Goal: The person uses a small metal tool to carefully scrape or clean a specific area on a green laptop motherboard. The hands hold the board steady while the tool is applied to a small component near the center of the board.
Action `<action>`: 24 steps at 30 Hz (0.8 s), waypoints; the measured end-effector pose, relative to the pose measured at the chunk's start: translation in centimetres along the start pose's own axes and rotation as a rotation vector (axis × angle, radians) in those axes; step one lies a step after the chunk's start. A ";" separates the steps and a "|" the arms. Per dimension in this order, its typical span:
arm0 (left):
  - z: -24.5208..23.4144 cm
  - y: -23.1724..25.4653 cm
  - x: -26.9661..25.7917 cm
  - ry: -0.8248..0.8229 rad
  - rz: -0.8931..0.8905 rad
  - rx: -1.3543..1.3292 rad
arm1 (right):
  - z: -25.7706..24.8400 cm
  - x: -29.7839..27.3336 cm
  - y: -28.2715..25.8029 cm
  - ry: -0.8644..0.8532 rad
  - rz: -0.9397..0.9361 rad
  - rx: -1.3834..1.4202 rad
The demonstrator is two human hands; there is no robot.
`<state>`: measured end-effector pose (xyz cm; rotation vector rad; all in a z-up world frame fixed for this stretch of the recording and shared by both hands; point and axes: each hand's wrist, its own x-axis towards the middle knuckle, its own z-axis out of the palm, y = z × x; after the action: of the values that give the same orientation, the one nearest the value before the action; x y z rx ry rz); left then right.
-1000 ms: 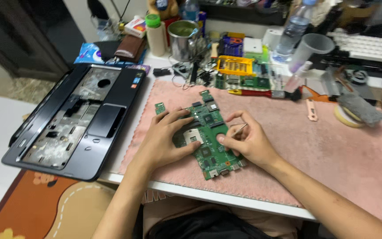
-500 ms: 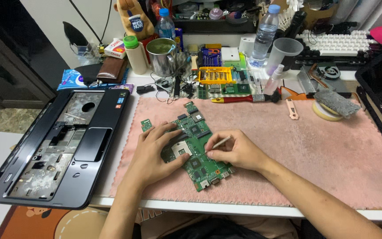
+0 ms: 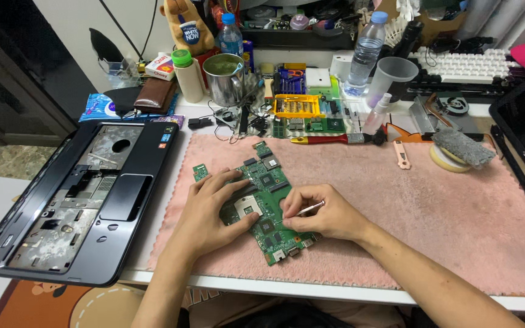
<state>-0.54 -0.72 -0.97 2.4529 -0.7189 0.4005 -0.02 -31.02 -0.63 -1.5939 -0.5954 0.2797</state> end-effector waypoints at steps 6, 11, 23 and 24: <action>0.1 -0.1 0.0 0.003 0.013 -0.002 | 0.2 0.0 -0.5 -0.014 0.008 -0.013; -0.1 0.1 0.1 0.007 0.014 -0.008 | 0.1 0.0 -0.2 -0.019 -0.019 -0.019; 0.1 -0.1 0.0 0.013 0.026 0.000 | 0.0 -0.1 0.3 -0.003 -0.025 -0.044; 0.0 0.0 0.0 0.015 0.022 -0.009 | 0.1 -0.1 0.2 -0.007 -0.050 -0.046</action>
<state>-0.56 -0.71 -0.96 2.4327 -0.7397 0.4230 -0.04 -31.00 -0.87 -1.6202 -0.6503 0.2354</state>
